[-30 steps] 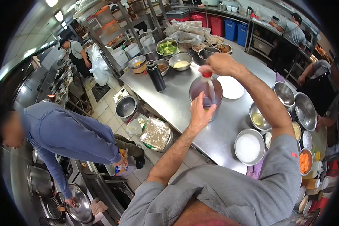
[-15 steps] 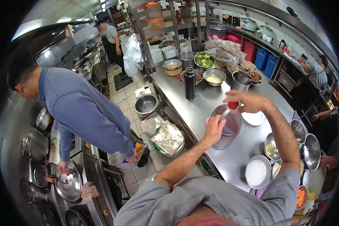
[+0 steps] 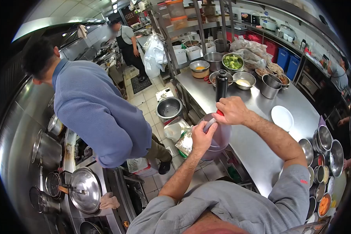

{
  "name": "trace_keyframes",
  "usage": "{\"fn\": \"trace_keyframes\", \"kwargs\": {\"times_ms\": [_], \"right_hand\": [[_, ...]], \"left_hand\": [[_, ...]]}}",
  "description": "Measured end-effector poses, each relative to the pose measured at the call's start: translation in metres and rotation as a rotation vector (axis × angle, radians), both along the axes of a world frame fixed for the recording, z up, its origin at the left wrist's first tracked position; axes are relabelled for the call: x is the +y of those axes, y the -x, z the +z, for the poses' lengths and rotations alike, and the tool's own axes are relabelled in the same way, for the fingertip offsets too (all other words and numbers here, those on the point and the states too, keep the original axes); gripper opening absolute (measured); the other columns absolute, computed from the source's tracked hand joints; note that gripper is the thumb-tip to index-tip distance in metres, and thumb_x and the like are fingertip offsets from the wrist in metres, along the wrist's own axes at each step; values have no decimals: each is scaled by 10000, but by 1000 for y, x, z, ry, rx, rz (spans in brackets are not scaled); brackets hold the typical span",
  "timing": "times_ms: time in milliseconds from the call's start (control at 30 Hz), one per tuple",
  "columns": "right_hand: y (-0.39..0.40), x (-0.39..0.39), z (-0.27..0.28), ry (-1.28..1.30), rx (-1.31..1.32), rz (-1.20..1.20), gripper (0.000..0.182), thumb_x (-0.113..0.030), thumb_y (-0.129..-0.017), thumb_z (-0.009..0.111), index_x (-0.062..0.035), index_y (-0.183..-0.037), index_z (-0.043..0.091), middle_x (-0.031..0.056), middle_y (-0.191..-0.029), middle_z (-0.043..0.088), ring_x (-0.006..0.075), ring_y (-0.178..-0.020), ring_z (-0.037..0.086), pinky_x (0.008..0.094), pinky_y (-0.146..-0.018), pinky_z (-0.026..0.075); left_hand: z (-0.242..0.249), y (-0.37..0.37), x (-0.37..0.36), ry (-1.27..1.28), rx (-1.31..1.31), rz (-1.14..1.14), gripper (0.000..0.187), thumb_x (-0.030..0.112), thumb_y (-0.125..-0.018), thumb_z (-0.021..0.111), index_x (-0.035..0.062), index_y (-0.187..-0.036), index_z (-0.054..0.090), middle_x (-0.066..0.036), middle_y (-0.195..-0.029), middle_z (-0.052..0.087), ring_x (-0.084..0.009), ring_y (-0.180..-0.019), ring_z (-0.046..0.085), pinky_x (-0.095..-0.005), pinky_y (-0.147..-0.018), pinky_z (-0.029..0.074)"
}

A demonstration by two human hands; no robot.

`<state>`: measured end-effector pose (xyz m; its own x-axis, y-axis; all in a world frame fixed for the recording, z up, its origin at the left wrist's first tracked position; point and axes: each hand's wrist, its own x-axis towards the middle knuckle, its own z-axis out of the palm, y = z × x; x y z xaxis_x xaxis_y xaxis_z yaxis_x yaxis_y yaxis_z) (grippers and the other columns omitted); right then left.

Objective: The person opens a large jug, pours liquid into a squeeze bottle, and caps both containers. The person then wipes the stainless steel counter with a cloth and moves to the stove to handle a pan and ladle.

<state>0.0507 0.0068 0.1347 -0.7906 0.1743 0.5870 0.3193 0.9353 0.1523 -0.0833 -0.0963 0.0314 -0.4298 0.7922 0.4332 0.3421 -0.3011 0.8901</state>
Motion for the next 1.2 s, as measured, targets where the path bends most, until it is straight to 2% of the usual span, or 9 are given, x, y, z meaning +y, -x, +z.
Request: {"fn": "trace_keyframes", "kwargs": {"times_ms": [167, 200, 233, 333, 433, 500, 667, 833, 1200], "right_hand": [[67, 4, -30, 213, -28, -344, 393, -378, -804, 555, -71, -562, 594, 96, -527, 589, 292, -516, 617, 414, -506, 494], [73, 7, -26, 374, -135, -312, 450, -454, -842, 522, -58, -650, 616, 115, -624, 624, 306, -619, 638, 433, -587, 500], [79, 12, -30, 377, -131, -295, 450, -454, -842, 522, -58, -650, 616, 115, -624, 624, 306, -619, 638, 433, -587, 500], [97, 39, -48, 878, -127, -87, 523, -564, -879, 462, -57, -888, 591, 130, -904, 616, 311, -870, 598, 423, -751, 462], [112, 63, -88, 984, 6, -95, 451, -501, -877, 515, -56, -904, 580, 129, -910, 598, 311, -879, 583, 417, -755, 460], [118, 82, -128, 976, -17, -148, 340, -360, -832, 628, -58, -981, 574, 152, -981, 567, 325, -932, 562, 407, -799, 458], [127, 113, -184, 796, -274, -388, 447, -277, -804, 662, -80, -1186, 537, 190, -1166, 463, 346, -1137, 429, 441, -929, 393], [142, 135, -226, 757, -250, -472, 488, -242, -787, 675, -94, -1223, 514, 172, -1224, 422, 332, -1199, 372, 490, -956, 348], [215, 160, -219, 885, -185, -649, 546, -251, -783, 674, -120, -1275, 477, 219, -1365, 333, 365, -1293, 298, 500, -1030, 310]], "left_hand": [[-21, 37, 11, 75, 166, 276, 290, 317, -784, 720, 66, -700, 602, -97, -622, 589, -274, -624, 535, -386, -639, 415], [-33, 47, 14, 15, 282, 335, 291, 282, -811, 706, 26, -724, 600, -47, -591, 567, -128, -553, 504, -303, -538, 395], [-36, 57, 13, 18, 290, 351, 291, 282, -811, 706, 26, -724, 600, -47, -591, 567, -128, -553, 504, -303, -538, 395], [-46, 95, 14, 152, -195, 248, 269, 278, -842, 691, 24, -771, 636, 28, -682, 574, -49, -636, 476, -238, -561, 383], [-66, 129, 7, 120, -403, 341, 311, 281, -887, 641, 40, -710, 555, 59, -652, 501, -42, -598, 407, -233, -531, 346], [-80, 143, 4, 194, -381, 365, 327, 283, -901, 622, 58, -693, 509, 74, -658, 443, -44, -606, 358, -238, -523, 304], [-99, 176, 12, 247, -433, 356, 302, 296, -912, 606, 73, -729, 514, 80, -661, 413, -38, -609, 326, -236, -526, 279], [-92, 226, 28, 328, -544, 270, 278, 326, -902, 610, 94, -771, 528, 69, -663, 429, -51, -577, 330, -230, -530, 272], [-81, 375, 139, 350, -641, 38, 263, 316, -831, 681, 75, -818, 578, -3, -730, 572, -89, -658, 499, -240, -632, 398]]}}
